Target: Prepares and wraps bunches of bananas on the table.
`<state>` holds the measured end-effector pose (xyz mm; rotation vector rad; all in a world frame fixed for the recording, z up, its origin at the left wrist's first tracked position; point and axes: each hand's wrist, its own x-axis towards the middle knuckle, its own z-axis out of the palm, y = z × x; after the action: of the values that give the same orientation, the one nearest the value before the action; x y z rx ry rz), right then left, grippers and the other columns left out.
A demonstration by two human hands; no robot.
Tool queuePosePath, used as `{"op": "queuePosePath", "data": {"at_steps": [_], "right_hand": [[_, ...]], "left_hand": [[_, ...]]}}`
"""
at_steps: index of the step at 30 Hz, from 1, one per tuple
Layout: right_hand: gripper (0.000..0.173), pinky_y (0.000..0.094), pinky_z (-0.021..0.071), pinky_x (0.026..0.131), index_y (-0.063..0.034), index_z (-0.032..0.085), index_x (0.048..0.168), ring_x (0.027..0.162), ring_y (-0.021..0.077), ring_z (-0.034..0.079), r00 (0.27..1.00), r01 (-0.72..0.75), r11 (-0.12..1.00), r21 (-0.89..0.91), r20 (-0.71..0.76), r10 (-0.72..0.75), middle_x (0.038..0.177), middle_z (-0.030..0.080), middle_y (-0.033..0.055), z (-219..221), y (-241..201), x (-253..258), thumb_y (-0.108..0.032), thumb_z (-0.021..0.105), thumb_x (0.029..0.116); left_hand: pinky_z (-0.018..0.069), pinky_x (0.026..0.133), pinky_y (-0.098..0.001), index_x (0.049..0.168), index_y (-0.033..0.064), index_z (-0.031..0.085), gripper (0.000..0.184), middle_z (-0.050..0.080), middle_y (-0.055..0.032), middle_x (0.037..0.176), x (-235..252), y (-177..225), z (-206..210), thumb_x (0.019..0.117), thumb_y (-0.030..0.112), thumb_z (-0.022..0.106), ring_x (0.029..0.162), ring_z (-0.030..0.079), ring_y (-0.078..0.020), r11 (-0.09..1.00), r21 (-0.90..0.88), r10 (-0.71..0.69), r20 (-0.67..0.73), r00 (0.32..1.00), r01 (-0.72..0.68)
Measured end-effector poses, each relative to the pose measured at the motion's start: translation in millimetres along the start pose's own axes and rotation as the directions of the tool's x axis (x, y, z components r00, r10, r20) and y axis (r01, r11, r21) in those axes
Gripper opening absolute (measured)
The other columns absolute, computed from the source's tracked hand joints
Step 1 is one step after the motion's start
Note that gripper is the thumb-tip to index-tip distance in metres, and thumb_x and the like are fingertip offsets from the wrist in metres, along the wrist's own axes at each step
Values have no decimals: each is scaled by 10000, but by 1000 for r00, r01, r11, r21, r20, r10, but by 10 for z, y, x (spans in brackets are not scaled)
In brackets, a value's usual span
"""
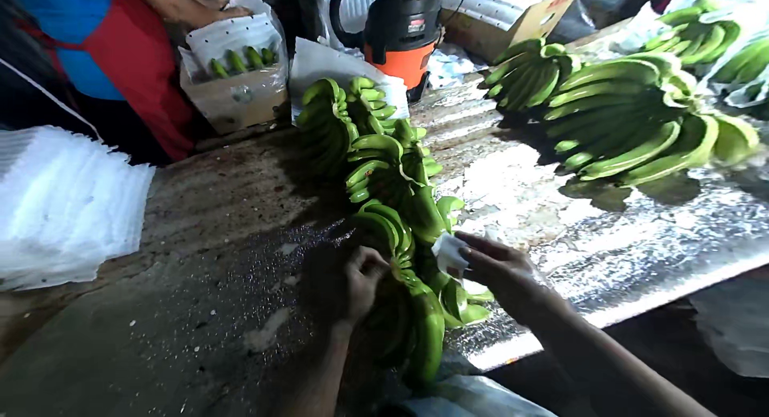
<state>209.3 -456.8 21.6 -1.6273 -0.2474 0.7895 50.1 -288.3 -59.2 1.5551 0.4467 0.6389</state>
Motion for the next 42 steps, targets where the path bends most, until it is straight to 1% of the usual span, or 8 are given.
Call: {"op": "queuePosePath", "data": {"at_steps": [2, 4, 13, 16, 19, 24, 30, 42], "right_hand": [[452, 285, 621, 710, 15, 557, 1341, 842, 125, 710, 999, 35, 998, -45, -6, -36, 1136, 691, 89, -73, 11, 33, -13, 652, 899], [498, 277, 620, 675, 11, 555, 1327, 792, 124, 714, 997, 71, 995, -64, 16, -70, 1080, 709, 84, -80, 13, 43, 39, 674, 844], [213, 271, 624, 652, -1, 663, 1075, 697, 120, 716, 998, 53, 996, -65, 43, -50, 851, 735, 39, 43, 0, -16, 83, 671, 879], [210, 268, 621, 644, 9, 671, 1100, 692, 122, 720, 1000, 20, 998, -60, 24, -19, 859, 741, 51, 82, -26, -39, 76, 658, 901], [184, 279, 628, 662, 21, 656, 1110, 706, 126, 719, 999, 16, 997, -77, 36, -13, 876, 728, 59, 86, -5, -30, 55, 620, 933], [191, 260, 611, 673, 23, 667, 1124, 730, 96, 692, 996, -4, 989, -149, 83, 17, 952, 708, 59, 149, 87, -43, 18, 593, 948], [179, 248, 608, 680, 11, 680, 1119, 734, 83, 698, 995, -14, 984, -176, 95, 31, 928, 720, 44, 211, 213, -115, -9, 605, 958], [265, 273, 618, 678, 45, 640, 1172, 711, 107, 695, 999, -25, 994, -107, 40, 29, 909, 711, 57, 343, 525, -239, 12, 609, 911]], "left_hand": [[571, 656, -277, 1202, -92, 532, 298, 658, -131, 918, 36, -267, -77, 937, -31, 654, 729, 657, -129, 914, -44, -407, -106, 907, 404], [567, 882, -394, 1381, -64, 510, 480, 664, -226, 1182, 59, -446, -128, 948, 33, 693, 1011, 679, -257, 776, 138, -605, -113, 788, 616], [458, 1103, -494, 1476, -66, 422, 515, 570, -273, 1401, 91, -525, 93, 990, 40, 557, 1320, 565, -366, 456, 620, -688, -210, 695, 638], [481, 1073, -535, 1517, 34, 450, 535, 601, -212, 1409, 116, -508, 89, 993, 67, 552, 1289, 602, -354, 488, 718, -568, -171, 805, 496], [578, 890, -368, 1027, -19, 732, 180, 711, -166, 1059, 72, -314, 157, 902, 111, 723, 982, 697, -230, 854, 514, -61, -57, 997, 82], [492, 1020, -466, 1000, 103, 801, 161, 755, -78, 1066, -33, 280, 429, 854, 90, 734, 1085, 687, -249, 706, 474, 424, 313, 850, -526], [493, 1033, -500, 893, 127, 762, 120, 754, -41, 965, -195, 296, 543, 907, 56, 666, 947, 729, -207, 492, 664, 467, 344, 814, -563], [537, 1030, -369, 1019, 38, 767, 129, 750, -102, 1120, -529, 75, 500, 920, 66, 689, 1086, 711, -230, 725, 609, 358, 65, 932, -321]]}}
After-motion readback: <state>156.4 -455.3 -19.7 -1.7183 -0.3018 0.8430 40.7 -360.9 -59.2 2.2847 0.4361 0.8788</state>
